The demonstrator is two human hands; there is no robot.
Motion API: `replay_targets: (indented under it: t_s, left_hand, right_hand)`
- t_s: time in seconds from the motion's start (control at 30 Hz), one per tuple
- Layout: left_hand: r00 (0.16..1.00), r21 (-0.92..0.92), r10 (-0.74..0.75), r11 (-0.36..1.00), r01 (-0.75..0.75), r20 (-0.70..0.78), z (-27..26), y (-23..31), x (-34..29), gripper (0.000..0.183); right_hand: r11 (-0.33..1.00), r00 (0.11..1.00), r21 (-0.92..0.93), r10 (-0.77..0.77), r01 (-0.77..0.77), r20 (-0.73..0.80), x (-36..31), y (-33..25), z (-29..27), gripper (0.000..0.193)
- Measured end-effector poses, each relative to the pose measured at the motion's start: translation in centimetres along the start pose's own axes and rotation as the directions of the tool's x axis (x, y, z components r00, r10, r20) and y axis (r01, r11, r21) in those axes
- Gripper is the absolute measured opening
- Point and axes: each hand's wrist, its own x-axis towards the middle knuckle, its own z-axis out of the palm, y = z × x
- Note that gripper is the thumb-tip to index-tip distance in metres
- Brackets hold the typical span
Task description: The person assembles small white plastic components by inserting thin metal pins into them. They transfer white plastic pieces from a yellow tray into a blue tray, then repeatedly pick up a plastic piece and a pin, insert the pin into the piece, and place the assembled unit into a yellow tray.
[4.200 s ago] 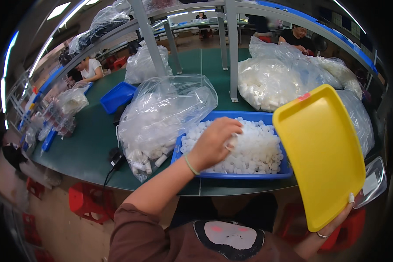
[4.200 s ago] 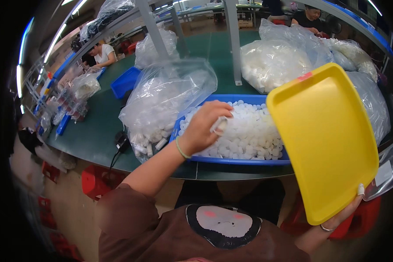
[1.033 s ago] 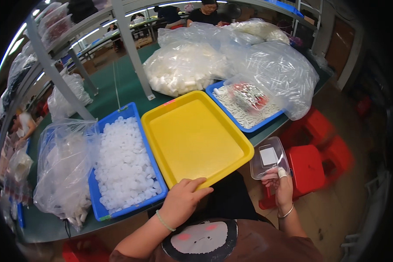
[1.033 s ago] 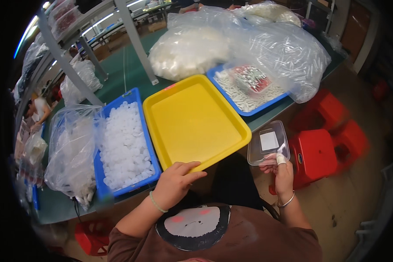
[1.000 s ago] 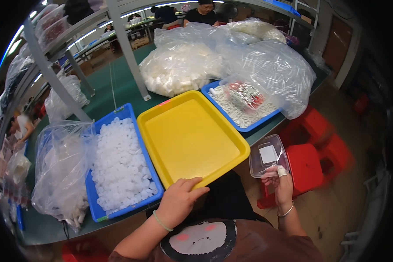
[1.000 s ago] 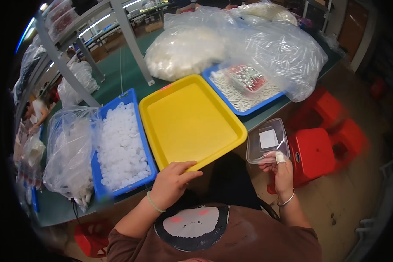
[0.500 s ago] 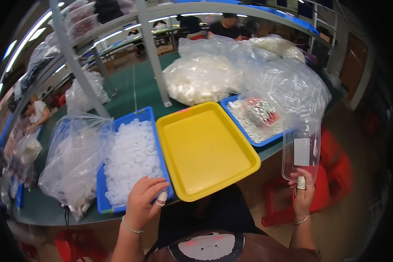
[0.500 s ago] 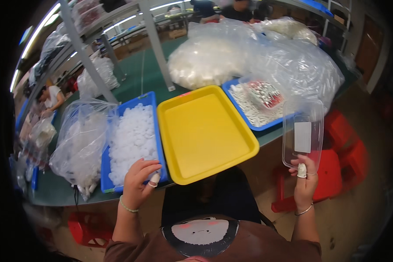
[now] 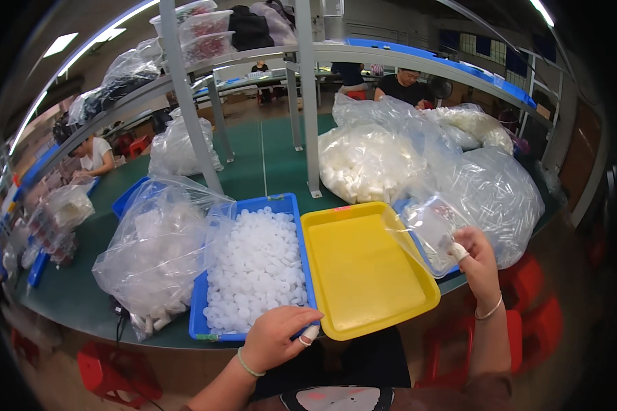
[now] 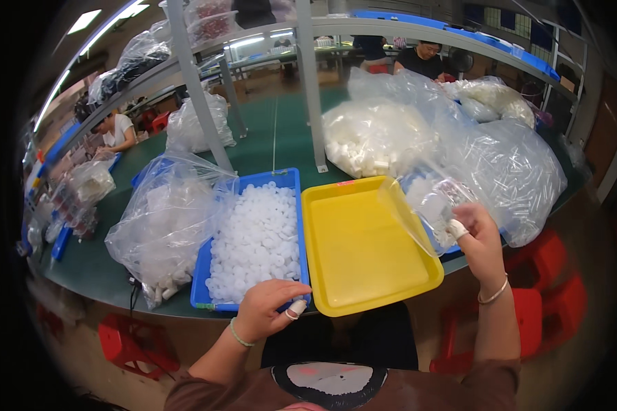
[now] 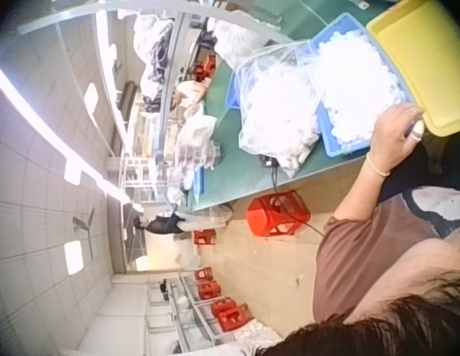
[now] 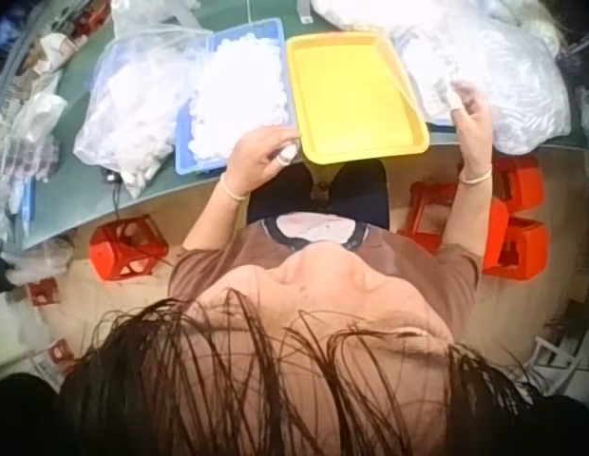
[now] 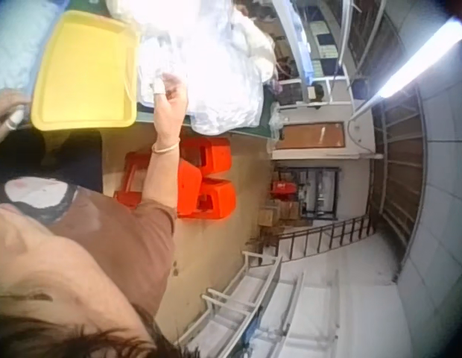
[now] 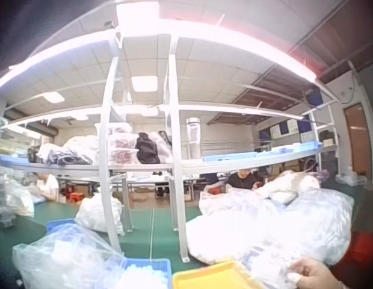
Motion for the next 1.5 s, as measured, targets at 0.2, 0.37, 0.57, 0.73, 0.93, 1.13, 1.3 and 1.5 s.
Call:
replay_targets:
  t_s: [0.2,0.37,0.57,0.73,0.93,1.13,1.3,1.5]
  left_hand:
    - [1.000,-0.072,-0.011,0.997,0.012,0.020,-2.2,0.3,-0.2,0.026]
    - [0.996,-0.062,-0.050,0.997,0.054,0.068,-1.7,-0.7,-0.8,0.026]
    - [0.991,-0.115,-0.053,0.991,0.068,0.122,-1.6,-1.6,-0.9,0.026]
    - [0.977,-0.090,-0.041,0.994,0.061,0.211,-1.6,-1.2,0.2,0.025]
    - [0.993,-0.052,-0.030,0.998,0.036,0.118,-1.9,-0.5,-0.3,0.023]
    - [0.997,-0.076,-0.041,0.996,0.045,0.059,-1.3,-0.3,0.0,0.022]
    - [0.996,-0.068,-0.083,0.994,0.081,-0.018,-0.9,-0.2,-0.2,0.020]
    - [0.996,-0.002,-0.093,0.996,0.093,-0.009,-0.8,0.1,-0.4,0.019]
  right_hand:
    - [0.873,0.952,-0.383,-0.266,0.304,0.150,10.3,-1.8,10.7,0.018]
    - [0.506,0.695,-0.495,-0.626,0.707,0.353,18.5,3.0,22.8,0.020]
    - [0.304,0.765,-0.725,-0.444,0.618,0.466,23.0,8.9,31.0,0.014]
    - [0.524,0.894,-0.727,-0.316,0.444,0.318,20.7,7.5,25.2,0.022]
    - [0.628,0.982,-0.765,-0.184,0.140,0.028,13.4,2.8,4.6,0.037]
    - [0.449,0.969,-0.869,-0.027,-0.208,-0.246,8.4,10.4,-10.9,0.034]
    - [0.489,0.976,-0.851,0.004,-0.190,-0.215,10.2,13.6,-12.0,0.029]
    - [0.655,0.948,-0.701,0.079,-0.283,-0.309,10.6,13.4,-11.3,0.023]
